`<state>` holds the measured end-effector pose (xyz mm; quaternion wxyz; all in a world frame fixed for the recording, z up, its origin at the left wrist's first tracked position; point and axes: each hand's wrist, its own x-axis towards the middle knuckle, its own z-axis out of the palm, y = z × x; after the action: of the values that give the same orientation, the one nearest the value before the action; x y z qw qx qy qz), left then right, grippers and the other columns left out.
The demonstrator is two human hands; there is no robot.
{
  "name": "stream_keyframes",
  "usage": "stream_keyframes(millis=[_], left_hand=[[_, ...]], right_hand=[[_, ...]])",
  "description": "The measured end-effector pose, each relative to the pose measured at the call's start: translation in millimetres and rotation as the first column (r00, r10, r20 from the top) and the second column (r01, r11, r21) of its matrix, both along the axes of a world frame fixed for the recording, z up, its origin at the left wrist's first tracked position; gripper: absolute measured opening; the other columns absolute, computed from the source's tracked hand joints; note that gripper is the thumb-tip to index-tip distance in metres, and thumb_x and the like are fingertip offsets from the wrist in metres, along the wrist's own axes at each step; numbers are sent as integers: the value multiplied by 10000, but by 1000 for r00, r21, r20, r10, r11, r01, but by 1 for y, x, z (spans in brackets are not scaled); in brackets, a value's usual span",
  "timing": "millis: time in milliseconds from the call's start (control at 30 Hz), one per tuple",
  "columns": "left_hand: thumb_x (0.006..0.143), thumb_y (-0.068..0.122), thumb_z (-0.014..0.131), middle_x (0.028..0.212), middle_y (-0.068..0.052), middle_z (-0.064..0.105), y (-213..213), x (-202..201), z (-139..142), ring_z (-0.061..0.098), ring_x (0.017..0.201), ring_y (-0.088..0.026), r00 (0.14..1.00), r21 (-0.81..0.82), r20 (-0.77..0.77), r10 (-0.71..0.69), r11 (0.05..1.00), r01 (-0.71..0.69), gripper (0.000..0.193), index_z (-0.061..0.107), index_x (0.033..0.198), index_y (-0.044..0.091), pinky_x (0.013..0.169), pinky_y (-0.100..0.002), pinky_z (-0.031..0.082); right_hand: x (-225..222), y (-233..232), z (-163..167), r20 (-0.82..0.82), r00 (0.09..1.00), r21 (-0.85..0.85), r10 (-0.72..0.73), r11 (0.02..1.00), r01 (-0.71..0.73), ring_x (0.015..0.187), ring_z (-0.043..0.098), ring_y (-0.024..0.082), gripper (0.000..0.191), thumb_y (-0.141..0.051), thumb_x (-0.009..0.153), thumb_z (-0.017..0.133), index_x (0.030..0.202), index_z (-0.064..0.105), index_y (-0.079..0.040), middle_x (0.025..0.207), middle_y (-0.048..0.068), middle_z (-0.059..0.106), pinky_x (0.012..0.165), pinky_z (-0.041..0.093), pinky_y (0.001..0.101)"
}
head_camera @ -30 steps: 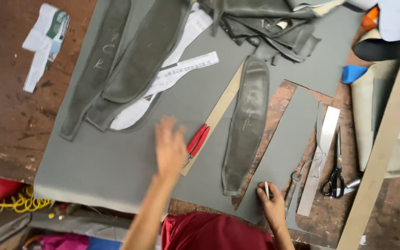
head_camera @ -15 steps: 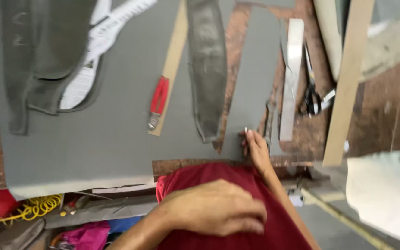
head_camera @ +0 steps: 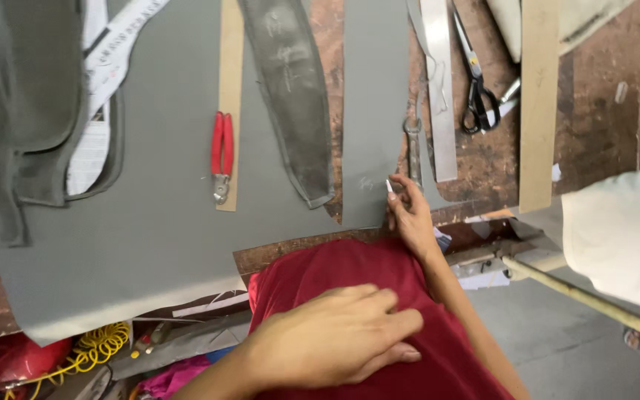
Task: The person traces pattern outlines onto gray fabric laid on a work table, using a chalk marker and a steel ruler while a wrench holds the fabric flat. They then cut along the marked lines with scissors and arrange the cut fabric pieces on the table.
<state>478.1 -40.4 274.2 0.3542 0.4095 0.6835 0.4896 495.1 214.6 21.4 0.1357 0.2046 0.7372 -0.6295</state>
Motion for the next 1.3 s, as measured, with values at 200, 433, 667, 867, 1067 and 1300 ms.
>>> stream_keyframes(millis=[200,433,667,867,1067,1300], left_hand=[[1012,368,623,890,-143,616,3,6,-7,636,856,-358,999,33,2,45,998,-45,311,593,952,65,743,-469,509],[994,348,616,894,-68,730,-6,-11,-36,724,886,-274,941,-142,327,-88,980,141,220,690,1028,143,791,-405,553],[738,345,842,1575,-66,380,47,-35,-205,265,1503,-370,811,-355,-563,158,840,-410,842,495,1492,199,1167,-680,214],[596,557,869,1674,19,250,60,-29,-261,141,1555,-355,775,-524,-630,-47,762,-380,1136,375,1583,286,1166,-774,74],[625,567,853,1694,45,240,60,-25,-269,137,1562,-351,746,-529,-662,-67,748,-402,1122,369,1604,311,1158,-778,75],[610,594,841,1692,54,210,63,-25,-262,102,1563,-341,785,-570,-616,-66,725,-386,1142,337,1600,333,1154,-795,72]], right_hand=[[17,16,2,2,988,5,154,988,-154,616,532,66,386,-91,990,613,1374,624,-67,831,-12,563,557,467,224],[38,8,15,-39,950,352,309,894,-277,695,571,174,346,-71,921,705,1267,686,-69,852,61,570,647,491,310],[35,-9,20,-175,911,512,374,825,-240,804,626,316,307,-37,913,686,1219,704,-62,883,138,600,736,499,390],[39,-17,8,-225,914,628,339,768,-130,803,646,369,270,-31,940,674,1203,721,-73,907,160,601,710,510,447],[51,-22,5,-155,915,638,371,746,-194,785,651,385,247,-32,948,667,1180,735,-79,897,153,599,675,506,472],[65,-21,17,-154,926,561,345,802,-206,812,658,368,220,-43,933,664,1144,727,-45,917,157,622,715,520,447]])
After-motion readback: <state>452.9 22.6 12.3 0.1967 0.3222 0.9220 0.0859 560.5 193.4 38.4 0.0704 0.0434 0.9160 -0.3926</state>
